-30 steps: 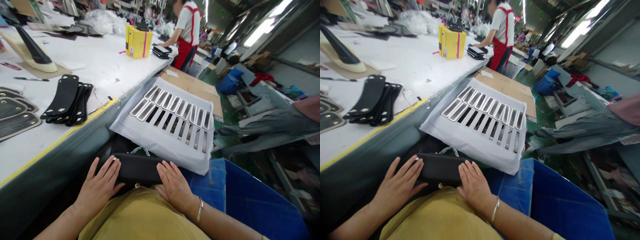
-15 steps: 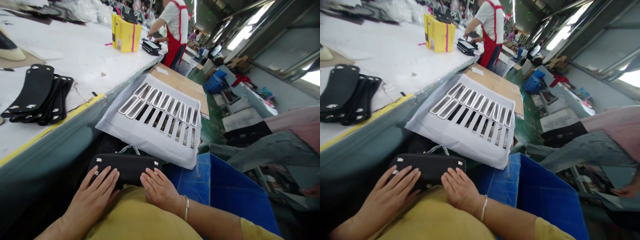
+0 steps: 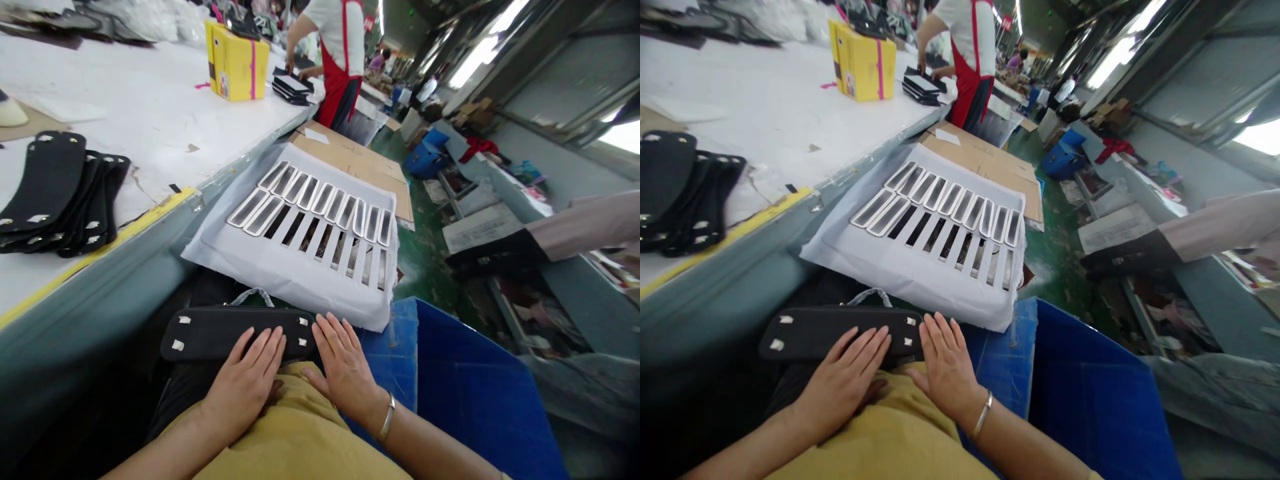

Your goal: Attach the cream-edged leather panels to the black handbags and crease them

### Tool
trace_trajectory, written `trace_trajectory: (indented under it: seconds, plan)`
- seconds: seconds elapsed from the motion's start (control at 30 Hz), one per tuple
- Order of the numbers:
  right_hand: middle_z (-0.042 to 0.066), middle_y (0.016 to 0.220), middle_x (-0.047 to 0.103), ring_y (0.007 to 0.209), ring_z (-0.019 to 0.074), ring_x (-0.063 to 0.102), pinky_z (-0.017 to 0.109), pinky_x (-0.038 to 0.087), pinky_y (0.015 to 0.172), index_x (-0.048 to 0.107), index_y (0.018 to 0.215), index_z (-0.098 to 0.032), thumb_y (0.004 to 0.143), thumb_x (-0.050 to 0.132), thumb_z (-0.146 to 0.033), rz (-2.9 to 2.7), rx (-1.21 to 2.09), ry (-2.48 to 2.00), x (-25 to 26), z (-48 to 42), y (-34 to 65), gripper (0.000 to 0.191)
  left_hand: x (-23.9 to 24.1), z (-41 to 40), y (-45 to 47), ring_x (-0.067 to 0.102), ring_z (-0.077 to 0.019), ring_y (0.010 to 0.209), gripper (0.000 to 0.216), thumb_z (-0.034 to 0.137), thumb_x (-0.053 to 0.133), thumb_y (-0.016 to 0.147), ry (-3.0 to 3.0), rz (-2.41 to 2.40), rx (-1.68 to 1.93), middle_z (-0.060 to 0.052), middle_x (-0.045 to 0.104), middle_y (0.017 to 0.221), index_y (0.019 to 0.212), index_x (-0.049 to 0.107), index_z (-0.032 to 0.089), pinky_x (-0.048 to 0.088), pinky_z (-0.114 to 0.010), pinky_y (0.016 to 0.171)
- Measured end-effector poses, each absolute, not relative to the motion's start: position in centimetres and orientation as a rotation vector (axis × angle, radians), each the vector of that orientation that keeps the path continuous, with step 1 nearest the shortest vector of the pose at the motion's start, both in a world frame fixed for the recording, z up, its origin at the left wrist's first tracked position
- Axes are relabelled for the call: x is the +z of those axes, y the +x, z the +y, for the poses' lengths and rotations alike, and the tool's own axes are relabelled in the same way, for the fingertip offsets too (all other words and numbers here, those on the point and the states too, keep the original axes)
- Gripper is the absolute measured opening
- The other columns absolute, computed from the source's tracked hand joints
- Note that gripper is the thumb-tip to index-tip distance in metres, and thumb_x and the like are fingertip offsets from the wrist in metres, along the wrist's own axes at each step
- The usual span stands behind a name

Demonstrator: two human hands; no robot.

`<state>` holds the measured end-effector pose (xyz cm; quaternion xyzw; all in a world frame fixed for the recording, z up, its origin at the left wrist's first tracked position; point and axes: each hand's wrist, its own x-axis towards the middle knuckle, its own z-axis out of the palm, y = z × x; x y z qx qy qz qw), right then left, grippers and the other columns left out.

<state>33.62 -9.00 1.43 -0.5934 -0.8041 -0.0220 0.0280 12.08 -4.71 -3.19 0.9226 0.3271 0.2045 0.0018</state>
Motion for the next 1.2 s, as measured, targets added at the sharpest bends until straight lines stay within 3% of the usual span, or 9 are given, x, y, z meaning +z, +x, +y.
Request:
trace_trajectory:
  seconds: [0.17,0.33,0.5,0.67,0.87,1.07,1.2]
  plan:
    - [0.016,0.138,0.044,0.131,0.0311,0.031,0.050,0.024,0.110,0.050,0.128,-0.007,0.077,0.064,-0.040,-2.478,-0.102,-1.889,1.0,-7.8,33.2,0.062,-3.3,-3.7,15.2,0.043,-0.0249,0.122,0.043,0.024,0.044,0.088,2.959,1.058,0.505,-0.012,0.047,0.137,0.128,0.051,0.011,0.033,-0.043,0.101]
    - [0.013,0.131,0.052,0.127,0.0276,0.037,0.048,0.026,0.109,0.050,0.128,-0.011,0.085,0.054,-0.031,-2.479,-0.180,-1.815,0.2,-7.7,32.9,0.048,-2.7,-2.7,15.6,0.047,-0.0247,0.114,0.044,0.021,0.045,0.086,2.962,1.106,0.401,-0.012,0.050,0.134,0.129,0.050,0.013,0.040,-0.041,0.092]
    - [0.016,0.123,0.058,0.122,0.0285,0.043,0.046,0.030,0.107,0.057,0.120,-0.004,0.085,0.051,-0.019,-2.543,-0.350,-1.717,-0.4,-8.3,32.2,0.038,-1.8,-2.6,16.3,0.048,-0.0251,0.111,0.041,0.020,0.046,0.086,2.964,1.063,0.353,-0.013,0.054,0.128,0.125,0.054,0.012,0.041,-0.040,0.089]
    - [0.012,0.120,0.060,0.119,0.0259,0.046,0.043,0.030,0.107,0.059,0.117,-0.009,0.087,0.049,-0.023,-2.527,-0.332,-1.722,-0.3,-9.2,32.0,0.035,-2.0,-3.0,16.1,0.047,-0.0254,0.112,0.037,0.020,0.045,0.087,2.986,1.034,0.371,-0.014,0.054,0.128,0.120,0.058,0.012,0.039,-0.041,0.089]
    - [0.011,0.116,0.063,0.115,0.0263,0.050,0.046,0.034,0.103,0.059,0.115,-0.014,0.086,0.051,-0.027,-2.508,-0.283,-1.637,0.6,-9.4,32.2,0.032,-2.5,-3.5,13.6,0.047,-0.0236,0.113,0.035,0.024,0.040,0.091,3.047,0.941,0.523,-0.011,0.056,0.124,0.118,0.057,0.010,0.037,-0.039,0.093]
    - [0.010,0.104,0.064,0.095,0.0246,0.060,0.048,0.042,0.095,0.060,0.107,-0.019,0.084,0.053,-0.043,-2.594,-0.170,-1.512,3.2,-6.0,32.1,0.034,-3.2,-5.1,6.9,0.045,-0.0230,0.118,0.036,0.029,0.045,0.089,2.907,1.062,0.828,-0.009,0.057,0.124,0.122,0.053,0.016,0.024,-0.049,0.108]
    - [0.012,0.111,0.061,0.100,0.0246,0.059,0.041,0.049,0.088,0.056,0.113,-0.017,0.087,0.051,-0.040,-2.490,-0.051,-1.506,4.0,-2.3,27.9,0.035,-4.0,-4.6,1.8,0.054,-0.0226,0.108,0.034,0.029,0.050,0.087,2.117,1.642,1.186,-0.011,0.060,0.113,0.119,0.054,0.018,0.043,-0.043,0.095]
